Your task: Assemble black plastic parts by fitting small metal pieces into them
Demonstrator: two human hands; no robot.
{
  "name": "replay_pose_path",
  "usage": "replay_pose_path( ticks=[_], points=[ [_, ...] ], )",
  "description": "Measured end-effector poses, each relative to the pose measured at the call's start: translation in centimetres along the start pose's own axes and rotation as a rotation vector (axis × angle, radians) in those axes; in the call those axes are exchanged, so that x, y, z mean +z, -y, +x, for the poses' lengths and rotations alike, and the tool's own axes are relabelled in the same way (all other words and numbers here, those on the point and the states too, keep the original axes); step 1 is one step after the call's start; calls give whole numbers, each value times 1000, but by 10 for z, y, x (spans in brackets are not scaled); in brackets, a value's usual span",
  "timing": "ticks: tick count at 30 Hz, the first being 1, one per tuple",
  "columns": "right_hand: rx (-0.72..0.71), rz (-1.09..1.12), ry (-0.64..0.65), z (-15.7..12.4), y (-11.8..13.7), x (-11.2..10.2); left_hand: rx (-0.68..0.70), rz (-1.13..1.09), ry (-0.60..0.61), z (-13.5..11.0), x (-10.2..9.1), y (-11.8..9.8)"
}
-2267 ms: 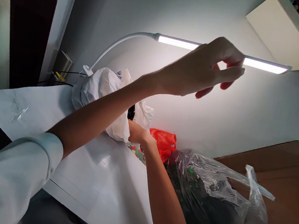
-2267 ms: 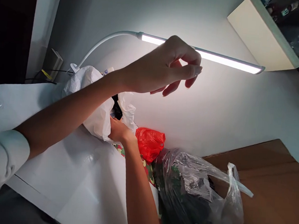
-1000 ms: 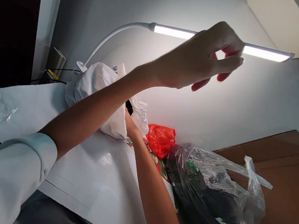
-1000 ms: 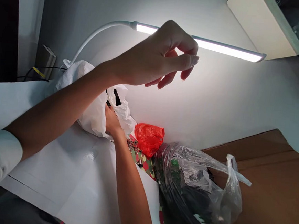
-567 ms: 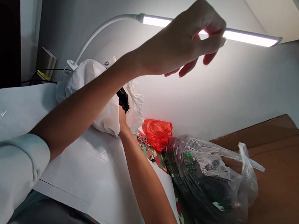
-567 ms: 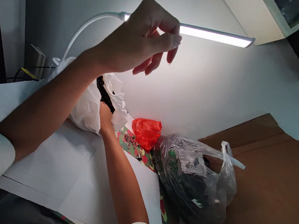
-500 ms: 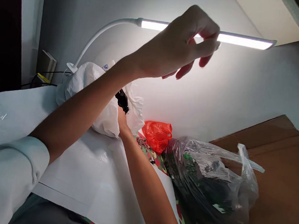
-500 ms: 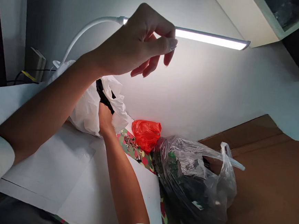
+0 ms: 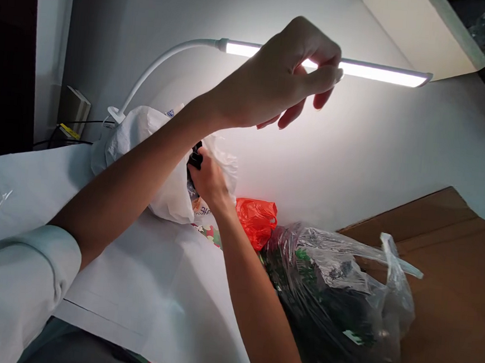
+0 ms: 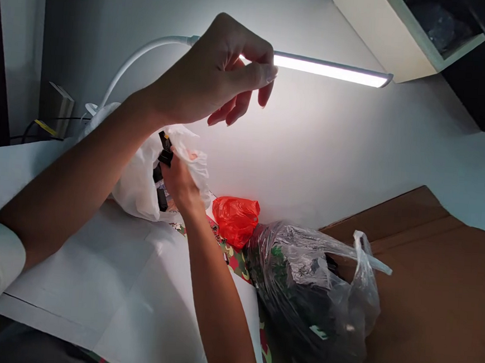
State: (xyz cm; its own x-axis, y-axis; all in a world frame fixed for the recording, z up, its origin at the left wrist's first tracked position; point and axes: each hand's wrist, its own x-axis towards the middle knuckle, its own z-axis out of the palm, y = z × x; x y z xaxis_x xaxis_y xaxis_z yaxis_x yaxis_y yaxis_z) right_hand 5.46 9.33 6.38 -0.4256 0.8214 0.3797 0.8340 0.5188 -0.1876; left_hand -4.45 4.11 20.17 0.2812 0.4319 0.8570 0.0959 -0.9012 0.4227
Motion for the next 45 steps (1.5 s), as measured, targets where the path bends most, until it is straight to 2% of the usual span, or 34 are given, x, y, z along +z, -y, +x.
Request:
replay_pose_path(
  ticks=[3,6,8,10,13,15,17,20,22,25,28,32,36,43,45],
  points=[
    [-48,-141,-31,-9,10,-31,33,4,-36,0,-1,-1],
    [-123,-260,-79,-29,24,-60,82,14,-99,0,-2,-1],
    [-114,-233,-104,-48,33,-80,140,31,-152,2,-5,1],
    [-118,-111,-73,-71,35,-101,204,50,-173,3,-9,4],
    [-37,104,22,-106,20,-125,226,83,-168,5,-11,5],
    [48,128,61,-128,-4,-131,198,90,-186,5,-9,3],
    [136,108,110,-148,-35,-126,154,75,-203,5,-3,-1],
    [299,67,174,-174,-84,-101,104,7,-175,3,6,-6],
    [412,60,149,-188,-111,-79,104,-32,-130,2,10,-7],
    [477,57,77,-206,-135,-53,118,-45,-50,0,13,-6],
    [501,65,8,-217,-144,-38,134,-48,-10,-1,15,-6],
    [520,64,-39,-222,-148,-30,113,-52,-13,1,17,-7],
    [519,57,-52,-222,-152,-29,108,-22,7,4,20,-7],
    [530,47,-24,-226,-149,-31,35,-4,136,1,24,-9],
    [536,42,-24,-227,-147,-32,45,2,139,0,24,-8]
  ],
)
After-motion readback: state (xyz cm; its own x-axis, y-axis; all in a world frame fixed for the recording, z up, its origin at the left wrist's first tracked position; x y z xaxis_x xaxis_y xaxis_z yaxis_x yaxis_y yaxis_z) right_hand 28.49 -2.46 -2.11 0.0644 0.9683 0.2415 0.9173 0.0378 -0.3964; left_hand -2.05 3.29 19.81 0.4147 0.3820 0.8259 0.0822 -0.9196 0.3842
